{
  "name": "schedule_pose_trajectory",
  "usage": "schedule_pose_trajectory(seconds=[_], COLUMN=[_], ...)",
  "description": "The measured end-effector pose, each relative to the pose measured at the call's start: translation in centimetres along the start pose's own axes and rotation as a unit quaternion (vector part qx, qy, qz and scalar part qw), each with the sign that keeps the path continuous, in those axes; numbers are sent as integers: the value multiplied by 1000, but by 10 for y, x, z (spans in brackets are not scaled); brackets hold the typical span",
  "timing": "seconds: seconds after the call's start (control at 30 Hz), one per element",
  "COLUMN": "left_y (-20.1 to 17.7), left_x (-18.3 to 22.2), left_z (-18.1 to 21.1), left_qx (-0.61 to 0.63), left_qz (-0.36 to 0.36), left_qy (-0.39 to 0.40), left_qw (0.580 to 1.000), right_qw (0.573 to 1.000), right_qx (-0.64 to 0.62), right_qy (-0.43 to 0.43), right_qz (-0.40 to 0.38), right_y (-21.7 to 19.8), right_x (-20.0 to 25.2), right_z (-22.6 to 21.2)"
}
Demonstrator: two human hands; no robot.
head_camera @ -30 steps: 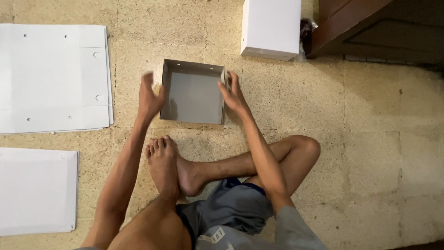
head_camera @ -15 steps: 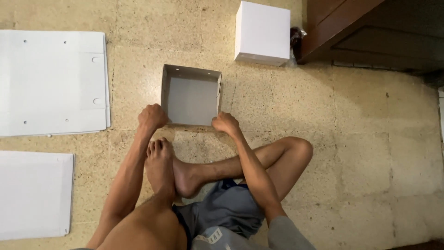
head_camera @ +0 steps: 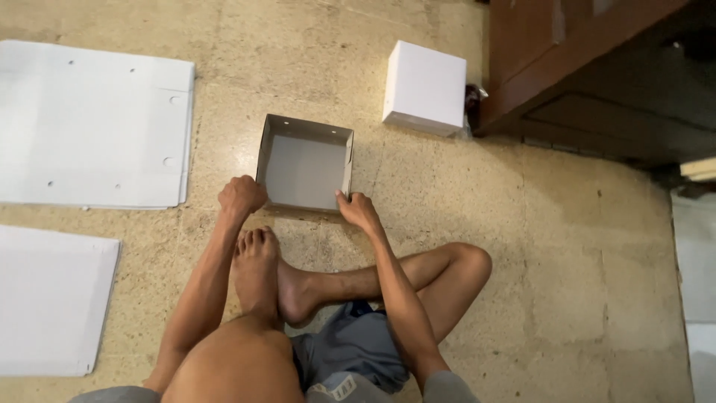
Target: Assembling cardboard boxes by folding flat sheets and tucking in flaps while sitting on the floor.
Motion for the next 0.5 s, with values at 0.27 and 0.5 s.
schedule_pose_trajectory(seconds=[0.27, 0.5], left_y=[-42, -62], left_x=[16, 65], left_z=[-37, -84], left_qx=[122, 214], left_qz=[29, 92], left_qy=[15, 17], left_qw=[992, 972], right_qw=[997, 998], right_qx=[12, 26], right_qy=[-57, -55], right_qz=[47, 16], right_y=[22, 22], right_x=[-69, -13], right_z=[-23, -62])
Point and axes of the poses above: each hand's wrist, its own x-axis away from the middle knuckle, its own y-axis out of the palm, z = x × y, the point moved 6 cm from there along -x, towards the middle knuckle, and after that the axes turned 8 degrees about -z, right-handed, at the moved point
